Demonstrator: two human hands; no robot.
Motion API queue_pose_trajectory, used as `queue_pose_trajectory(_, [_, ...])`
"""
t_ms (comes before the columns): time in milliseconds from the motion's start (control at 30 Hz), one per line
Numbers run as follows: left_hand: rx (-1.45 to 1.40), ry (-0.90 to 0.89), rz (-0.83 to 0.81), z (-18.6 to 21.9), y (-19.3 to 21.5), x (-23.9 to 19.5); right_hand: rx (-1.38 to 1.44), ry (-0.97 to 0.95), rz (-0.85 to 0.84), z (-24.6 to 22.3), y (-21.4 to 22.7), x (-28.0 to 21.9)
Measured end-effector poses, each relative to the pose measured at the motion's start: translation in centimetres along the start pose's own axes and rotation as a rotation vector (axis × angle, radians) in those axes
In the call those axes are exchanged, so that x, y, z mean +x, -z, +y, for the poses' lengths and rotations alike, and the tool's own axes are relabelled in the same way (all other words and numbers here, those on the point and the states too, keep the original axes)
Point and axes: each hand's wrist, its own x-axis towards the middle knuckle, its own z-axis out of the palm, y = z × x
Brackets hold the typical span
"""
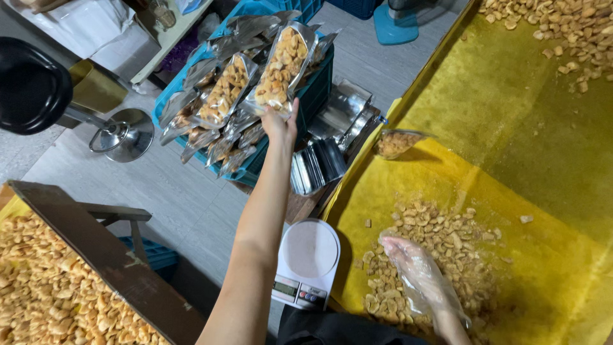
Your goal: The person scoops pieces of fried snacks from a yellow tray into plastic pouches, weighs the pouches on a digital scale, and adds or removes pieces to reach a specific weight before placing the filled pouches into a crate.
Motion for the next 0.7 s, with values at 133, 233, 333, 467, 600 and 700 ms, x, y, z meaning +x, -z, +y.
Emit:
queue_pose_trajectory(133, [-0.096,0.009,0.270,-2.3,-2.8,5.2,0.324,0.119,-0.098,2.1,0.8,1.8])
queue_pose_trajectory(233, [-0.116,-0.014,0.323,-2.3,-2.9,8.4,0.350,0.046,-0.077,2.0,0.9,2.6])
queue_pose_trajectory(333, [-0.110,-0.016,0.367,-2.0,-3.0,10.1,0.419,0.003,-0.093,1.0,0.8,3.6])
queue_pose_trajectory(467, [-0.083,0.010,0.422,-0.3,-3.2,10.9,0.468,0.041,-0.158,-1.1,0.7,3.7])
queue_pose_trajectory(600, [-0.020,0.106,0.438,1.9,-4.6,9.6,0.173,0.059,-0.101,-2.8,0.0,3.9])
queue_pose_trajectory(700, [0.158,0.375,0.363,4.4,-6.4,6.4,0.056,0.097,-0.084,-2.8,0.1,3.8])
